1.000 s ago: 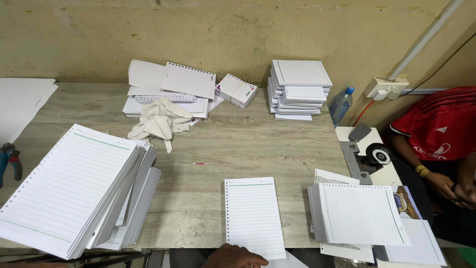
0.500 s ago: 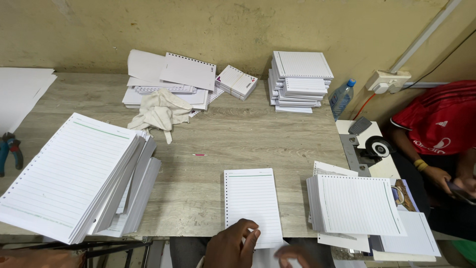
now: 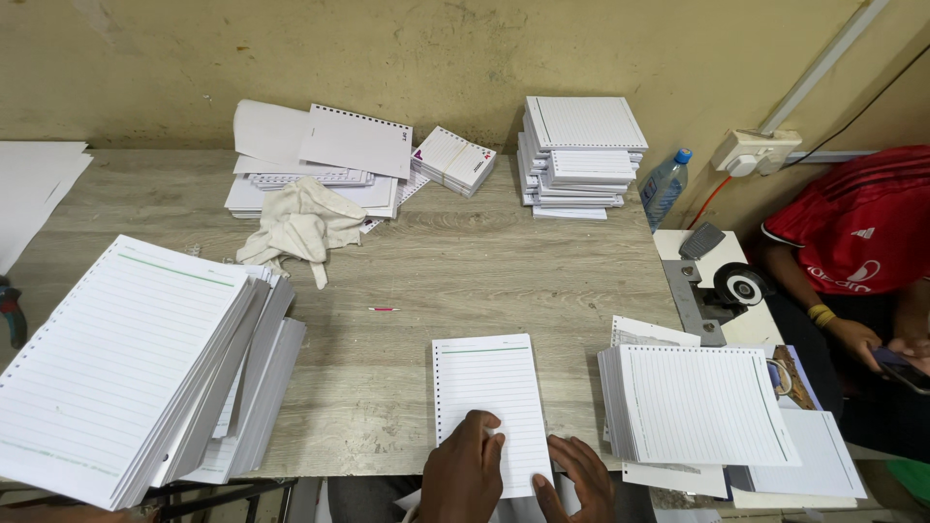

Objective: The person sits on the floor and sorts through stacks of lined paper sheets. They flip through the pages, separate them into smaller bundles, and place them into organized piles on the floor.

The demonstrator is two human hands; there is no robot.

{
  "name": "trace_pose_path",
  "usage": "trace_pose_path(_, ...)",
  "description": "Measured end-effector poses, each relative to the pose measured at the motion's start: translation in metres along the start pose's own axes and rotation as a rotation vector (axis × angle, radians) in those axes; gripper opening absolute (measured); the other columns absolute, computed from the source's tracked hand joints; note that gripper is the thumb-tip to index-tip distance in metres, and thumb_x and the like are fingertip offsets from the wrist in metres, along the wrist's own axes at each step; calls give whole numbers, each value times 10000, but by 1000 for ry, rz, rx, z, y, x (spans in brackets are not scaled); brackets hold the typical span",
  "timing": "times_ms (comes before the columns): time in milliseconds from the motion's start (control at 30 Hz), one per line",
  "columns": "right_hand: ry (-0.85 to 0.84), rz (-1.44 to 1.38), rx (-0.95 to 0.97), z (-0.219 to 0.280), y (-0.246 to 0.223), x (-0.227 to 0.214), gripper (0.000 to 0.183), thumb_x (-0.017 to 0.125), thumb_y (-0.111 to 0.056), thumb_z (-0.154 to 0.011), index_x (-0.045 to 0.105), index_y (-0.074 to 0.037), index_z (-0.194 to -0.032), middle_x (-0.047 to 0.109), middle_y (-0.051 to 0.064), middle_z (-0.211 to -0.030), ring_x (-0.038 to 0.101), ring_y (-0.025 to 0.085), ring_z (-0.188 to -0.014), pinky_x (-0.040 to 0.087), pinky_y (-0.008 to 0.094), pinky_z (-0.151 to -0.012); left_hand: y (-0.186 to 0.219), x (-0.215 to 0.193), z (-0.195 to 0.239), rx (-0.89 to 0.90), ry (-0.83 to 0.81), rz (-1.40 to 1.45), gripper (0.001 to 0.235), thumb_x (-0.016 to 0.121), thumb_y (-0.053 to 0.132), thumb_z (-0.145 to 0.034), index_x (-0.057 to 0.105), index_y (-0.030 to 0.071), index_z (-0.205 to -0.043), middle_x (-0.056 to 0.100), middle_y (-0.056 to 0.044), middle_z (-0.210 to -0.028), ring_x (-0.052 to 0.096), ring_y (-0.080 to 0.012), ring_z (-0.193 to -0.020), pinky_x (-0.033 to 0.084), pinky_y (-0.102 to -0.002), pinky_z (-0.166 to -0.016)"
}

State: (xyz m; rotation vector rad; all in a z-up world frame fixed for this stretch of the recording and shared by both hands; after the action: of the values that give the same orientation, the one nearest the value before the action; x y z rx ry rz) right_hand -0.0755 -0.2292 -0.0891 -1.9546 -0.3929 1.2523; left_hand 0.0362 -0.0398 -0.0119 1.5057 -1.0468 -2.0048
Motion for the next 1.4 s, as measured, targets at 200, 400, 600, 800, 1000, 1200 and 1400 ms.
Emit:
trace_pose_path(200, 40, -77, 93, 2, -19, -2, 449, 791, -380, -869, 838, -217, -1285, 785, -57, -1422, 581, 246, -1490, 448, 444, -1209, 9, -17, -9, -373, -80, 605, 238, 666, 298, -1003, 726, 150, -1180, 792, -44, -827, 810, -138, -684, 689, -283, -644)
trace_pose_path(400, 154, 18, -191, -3, -66, -7, 477, 740, -325, -920, 721, -168, -1370, 716, 10, -1475, 550, 324, -1507, 434, 502, -1217, 26, -30, -11, -373, -76, 576, 356, 718, 431, -953, 749, 140, -1156, 784, -59, -786, 804, -144, -635, 681, -275, -603)
trace_pose_path(600, 177, 356, -555, 12, -113, 9, 574, 731, -444, -975, 574, -210, -1475, 703, -34, -1480, 632, 299, -1419, 534, 562, -1106, 25, -31, -11, -329, -77, 666, 344, 828, 384, -890, 751, 120, -1097, 844, -37, -761, 723, -106, -653, 560, -273, -656)
trace_pose_path(800, 296, 313, -790, 1, -140, 8, 393, 368, -112, -1042, 671, -136, -1291, 773, 25, -1338, 774, 258, -1195, 591, 447, -988, -2, -18, -14, -144, 98, 853, 256, 842, 223, -961, 736, 67, -787, 581, 27, -615, 496, -83, -585, 458, -286, -572)
trace_pose_path(1000, -426, -153, -440, 11, -63, 31, 888, 701, -576, -1015, 312, -141, -1684, 327, 123, -1777, 284, 355, -1649, 287, 551, -1283, -22, -14, -12, -129, 151, 811, 488, 810, 212, -1019, 550, 117, -617, 429, 61, -578, 374, -88, -580, 333, -306, -569)
trace_pose_path(1200, -296, -595, 36, -4, -115, -10, 784, 716, -438, -920, 495, -135, -1609, 493, 109, -1703, 592, 289, -1503, 564, 446, -1118, -26, -13, -13, -171, 140, 990, 369, 824, 167, -972, 701, 35, -651, 616, 30, -661, 504, -115, -655, 425, -312, -627)
trace_pose_path(1400, -353, -531, 243, -12, -140, -23, 768, 659, -562, -874, 581, -260, -1576, 596, -6, -1655, 609, 212, -1489, 525, 450, -1167, -23, -19, -11, -138, 129, 1025, 476, 834, 172, -973, 539, 114, -604, 480, 63, -618, 414, -100, -619, 357, -305, -618)
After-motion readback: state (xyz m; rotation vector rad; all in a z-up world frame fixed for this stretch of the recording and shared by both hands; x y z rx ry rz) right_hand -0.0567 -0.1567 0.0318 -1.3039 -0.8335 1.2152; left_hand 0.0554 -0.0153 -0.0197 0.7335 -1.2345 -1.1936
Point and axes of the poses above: each hand's wrist, its own z-axis away from the middle knuckle, its own x-axis out of the palm, y = z × x, the point moved 4 cm from there along -z, towards the middle knuckle
